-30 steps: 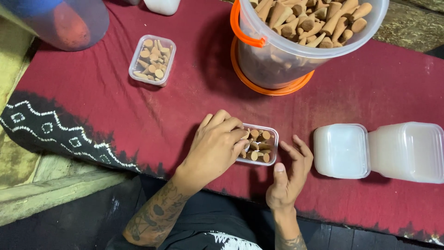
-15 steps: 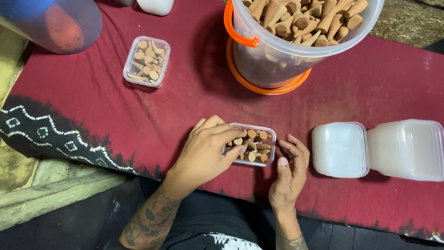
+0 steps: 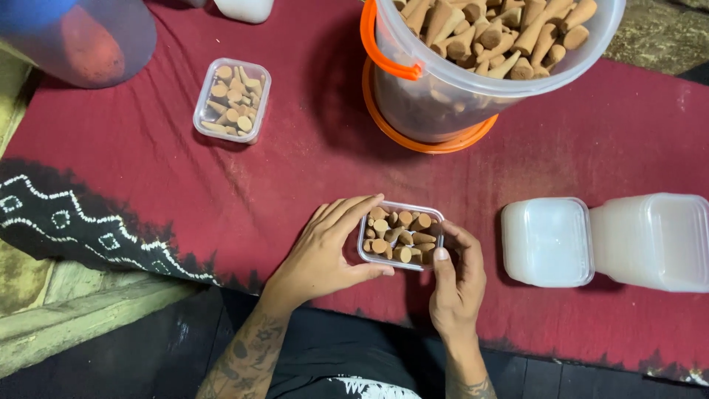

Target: The person transfers incense cones from a large bucket into small plastic containers for packaging.

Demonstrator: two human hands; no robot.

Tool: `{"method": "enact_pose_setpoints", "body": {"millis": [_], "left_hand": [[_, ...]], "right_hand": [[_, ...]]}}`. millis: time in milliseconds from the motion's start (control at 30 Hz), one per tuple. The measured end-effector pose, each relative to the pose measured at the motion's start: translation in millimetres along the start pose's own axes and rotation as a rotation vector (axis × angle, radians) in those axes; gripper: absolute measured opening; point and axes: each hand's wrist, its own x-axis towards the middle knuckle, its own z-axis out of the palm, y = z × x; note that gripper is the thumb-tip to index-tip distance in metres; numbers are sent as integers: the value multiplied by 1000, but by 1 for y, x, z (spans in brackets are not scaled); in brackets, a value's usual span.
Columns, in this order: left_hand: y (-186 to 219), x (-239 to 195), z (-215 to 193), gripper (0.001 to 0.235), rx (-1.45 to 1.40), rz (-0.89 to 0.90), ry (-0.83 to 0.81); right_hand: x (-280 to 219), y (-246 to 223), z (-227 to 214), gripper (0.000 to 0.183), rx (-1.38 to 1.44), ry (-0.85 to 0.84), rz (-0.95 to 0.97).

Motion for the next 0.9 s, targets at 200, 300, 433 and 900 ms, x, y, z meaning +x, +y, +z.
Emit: {"method": "enact_pose_setpoints", "body": {"millis": [200, 300, 433, 900], "left_hand": [[7, -2, -7, 89, -54, 36, 24], [6, -5, -6, 84, -25, 102, 47], [4, -5, -1, 83, 59, 207, 81], [4, -7, 3, 59, 148, 271, 101]], "right_hand": [[-3, 10, -3, 46, -49, 15, -108], [2, -10, 0, 41, -256, -55, -227], [0, -13, 2, 46, -385, -108, -261], [-2, -12, 3, 48, -361, -85, -318]]}}
